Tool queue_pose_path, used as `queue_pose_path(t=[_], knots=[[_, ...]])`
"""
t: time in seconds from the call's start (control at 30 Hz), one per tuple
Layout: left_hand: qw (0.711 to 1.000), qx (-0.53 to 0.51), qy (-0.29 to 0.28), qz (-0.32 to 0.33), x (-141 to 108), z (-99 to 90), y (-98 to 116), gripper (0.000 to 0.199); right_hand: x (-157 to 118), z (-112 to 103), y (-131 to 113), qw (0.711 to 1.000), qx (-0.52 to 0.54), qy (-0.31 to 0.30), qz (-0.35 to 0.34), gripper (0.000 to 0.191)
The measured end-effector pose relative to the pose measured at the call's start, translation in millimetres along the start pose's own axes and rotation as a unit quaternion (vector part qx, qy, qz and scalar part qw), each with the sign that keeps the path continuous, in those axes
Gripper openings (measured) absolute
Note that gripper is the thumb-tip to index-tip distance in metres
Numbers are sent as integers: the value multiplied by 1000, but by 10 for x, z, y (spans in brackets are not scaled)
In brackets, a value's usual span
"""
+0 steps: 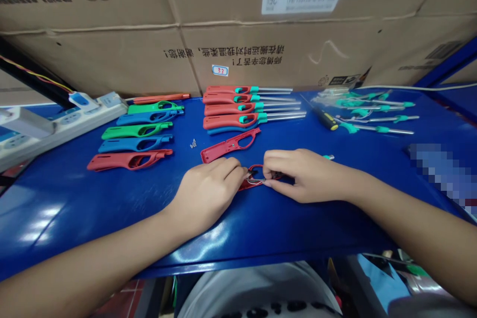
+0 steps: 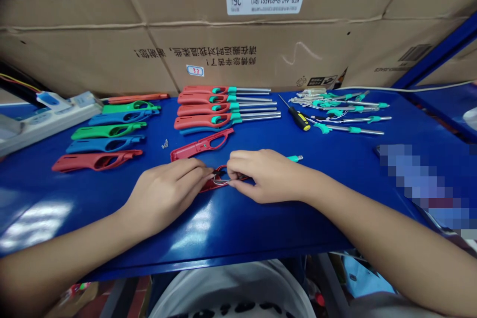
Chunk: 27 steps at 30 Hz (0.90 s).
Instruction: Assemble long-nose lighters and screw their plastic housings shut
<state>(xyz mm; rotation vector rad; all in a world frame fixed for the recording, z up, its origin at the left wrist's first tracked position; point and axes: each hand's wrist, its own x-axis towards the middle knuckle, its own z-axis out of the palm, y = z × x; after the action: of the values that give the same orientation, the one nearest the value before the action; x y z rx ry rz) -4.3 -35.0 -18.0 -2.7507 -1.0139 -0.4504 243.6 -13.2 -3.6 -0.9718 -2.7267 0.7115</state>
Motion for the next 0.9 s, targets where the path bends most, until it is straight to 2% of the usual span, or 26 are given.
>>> queue_pose_path(t=[0.53, 0.8, 0.9], knots=[[999, 21, -36, -9, -3, -71, 51, 14, -14, -11, -1, 1000, -2, 6, 3, 6], [1000, 12, -12, -3, -21, -62, 54, 15, -15, -18, -17, 1000, -6, -1, 4, 8], [999, 32, -22, -8, -21, -85, 91, 17, -12, -25, -10, 1000, -4, 0, 4, 9]])
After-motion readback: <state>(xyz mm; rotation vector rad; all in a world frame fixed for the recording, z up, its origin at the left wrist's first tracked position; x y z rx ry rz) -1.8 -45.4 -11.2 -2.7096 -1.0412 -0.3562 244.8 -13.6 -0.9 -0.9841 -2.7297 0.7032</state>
